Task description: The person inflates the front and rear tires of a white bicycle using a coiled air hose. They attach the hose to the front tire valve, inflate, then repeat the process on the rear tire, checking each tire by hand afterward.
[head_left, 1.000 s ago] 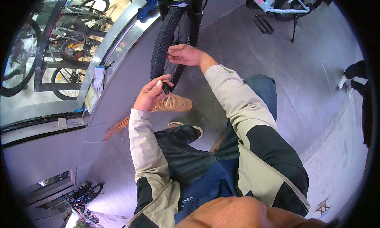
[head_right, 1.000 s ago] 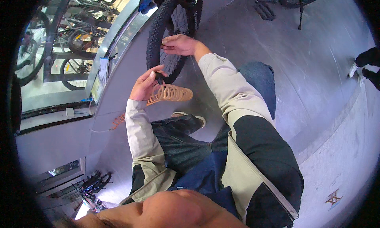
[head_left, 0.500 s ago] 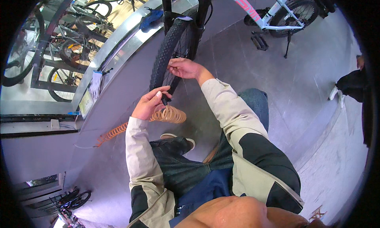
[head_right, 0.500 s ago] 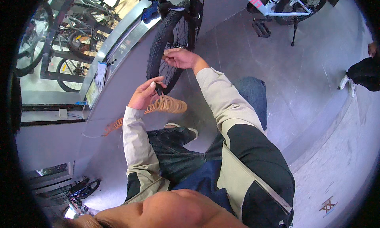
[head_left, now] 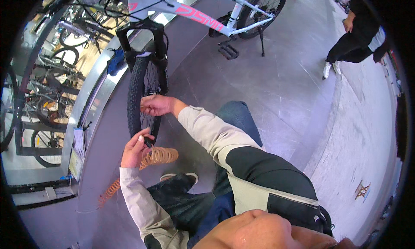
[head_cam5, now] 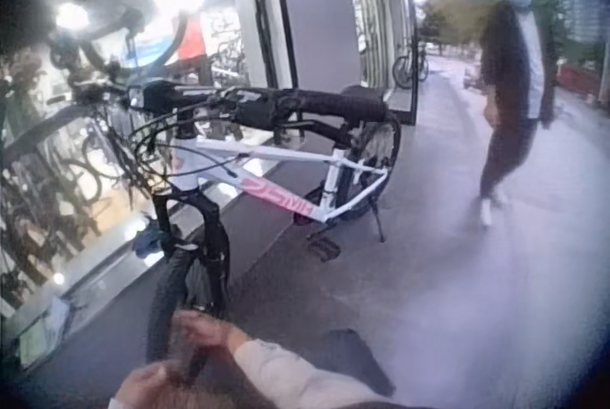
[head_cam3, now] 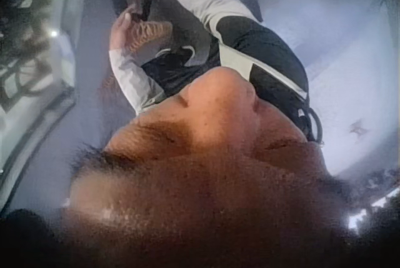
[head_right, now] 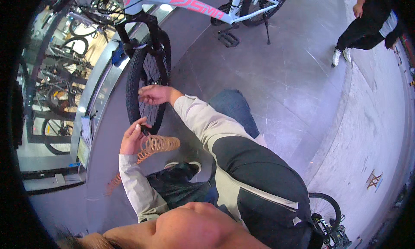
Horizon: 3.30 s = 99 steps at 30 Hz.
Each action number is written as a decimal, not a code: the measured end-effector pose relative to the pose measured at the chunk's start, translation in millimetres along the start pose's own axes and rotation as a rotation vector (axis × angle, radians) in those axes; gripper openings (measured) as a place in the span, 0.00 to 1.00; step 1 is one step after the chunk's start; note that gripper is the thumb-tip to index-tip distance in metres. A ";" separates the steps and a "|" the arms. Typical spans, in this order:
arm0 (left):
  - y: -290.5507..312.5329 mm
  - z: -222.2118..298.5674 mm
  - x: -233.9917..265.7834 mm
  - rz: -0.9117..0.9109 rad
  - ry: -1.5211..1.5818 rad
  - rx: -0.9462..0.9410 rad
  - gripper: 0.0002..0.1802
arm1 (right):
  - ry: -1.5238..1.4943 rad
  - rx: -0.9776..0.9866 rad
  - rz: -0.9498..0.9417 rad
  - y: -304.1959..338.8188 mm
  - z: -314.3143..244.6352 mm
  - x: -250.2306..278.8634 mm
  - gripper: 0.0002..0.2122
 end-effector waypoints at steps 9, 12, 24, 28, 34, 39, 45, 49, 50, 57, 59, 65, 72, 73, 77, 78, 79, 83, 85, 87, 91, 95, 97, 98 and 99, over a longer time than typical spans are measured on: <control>-3.1 -1.0 -5.8 -0.012 -0.041 0.003 0.22 | 0.026 0.023 -0.006 7.8 -11.0 -13.1 0.12; -5.3 0.2 -9.5 -0.037 -0.063 0.012 0.22 | 0.053 -0.085 0.024 7.0 -3.8 -11.6 0.11; -5.9 -1.3 -16.7 -0.047 -0.110 0.045 0.22 | 0.005 -0.014 -0.016 5.2 -2.6 -10.3 0.10; -8.4 -4.2 -19.2 -0.061 -0.128 0.045 0.23 | -0.010 -0.036 -0.036 6.0 -1.6 -8.1 0.09; -6.9 -7.1 -21.0 -0.060 -0.108 0.036 0.23 | -0.008 -0.041 -0.073 2.5 -0.6 -11.6 0.08; -5.8 -9.2 -20.6 -0.041 -0.113 0.053 0.22 | -0.042 -0.056 -0.012 9.1 -0.6 -14.9 0.08; -3.3 -9.2 -25.0 -0.085 -0.104 0.066 0.21 | -0.027 -0.028 -0.030 9.0 -6.2 -15.9 0.09; -2.5 -11.2 -22.7 -0.060 -0.159 0.067 0.21 | -0.027 -0.046 0.053 5.5 1.7 -1.4 0.08; -3.0 -11.7 -22.4 -0.054 -0.178 0.067 0.21 | 0.007 -0.012 0.015 4.6 -2.5 -3.6 0.09; -5.9 -9.6 -26.2 -0.067 -0.192 0.059 0.21 | 0.017 -0.057 0.049 7.1 2.5 -6.8 0.10; -5.4 -10.2 -26.7 -0.057 -0.180 0.071 0.21 | -0.003 -0.007 0.055 10.0 -1.7 -8.6 0.11; -8.0 -13.1 -29.7 -0.082 -0.146 0.080 0.20 | 0.013 -0.050 0.035 10.4 4.3 -10.4 0.13; -7.3 -18.3 -27.8 -0.073 -0.136 0.091 0.19 | 0.004 -0.060 0.013 6.1 4.3 -12.2 0.12; -7.5 -18.0 -28.1 -0.075 -0.142 0.082 0.19 | -0.002 -0.059 0.050 6.2 5.3 -8.1 0.12; -7.5 -18.6 -28.9 -0.080 -0.219 0.095 0.21 | 0.008 0.029 0.018 5.6 0.3 -9.2 0.11; -6.9 -18.9 -29.5 -0.087 -0.227 0.099 0.21 | -0.020 0.003 -0.002 4.7 3.6 -10.5 0.11; -7.5 -22.2 -27.9 -0.069 -0.255 0.132 0.21 | -0.044 -0.038 -0.031 3.6 7.4 -12.7 0.10; -7.4 -18.1 -31.6 -0.082 -0.210 0.085 0.19 | -0.009 -0.056 0.044 2.3 5.8 -4.4 0.08; -6.9 -18.4 -31.0 -0.080 -0.230 0.090 0.19 | -0.011 -0.027 0.042 2.0 0.9 -6.2 0.07; -7.0 -19.3 -30.5 -0.084 -0.240 0.094 0.19 | 0.039 -0.050 0.063 2.6 1.7 -5.9 0.07; -6.8 -22.3 -28.8 -0.090 -0.204 0.103 0.19 | -0.020 -0.006 0.034 3.4 -2.1 -11.2 0.07; -7.6 -24.8 -27.4 -0.086 -0.203 0.103 0.19 | -0.019 -0.031 -0.014 2.9 -1.1 -15.3 0.07; -7.4 -25.5 -27.5 -0.093 -0.200 0.104 0.20 | -0.018 -0.043 -0.013 4.0 -0.9 -15.3 0.08; -7.1 -25.8 -26.8 -0.091 -0.205 0.107 0.21 | -0.036 -0.022 -0.012 5.3 -3.3 -15.4 0.08; -6.7 -25.7 -26.5 -0.095 -0.208 0.104 0.21 | -0.067 -0.026 0.026 6.7 -2.6 -12.2 0.09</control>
Point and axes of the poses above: each hand's wrist, its own y-axis away from the middle knuckle, its own x-axis out of the back of the hand, z = x × y, the point moved 10 cm from there along -y, towards the middle knuckle, and after that the axes turned 5 degrees about -z, right-handed, at the moved point
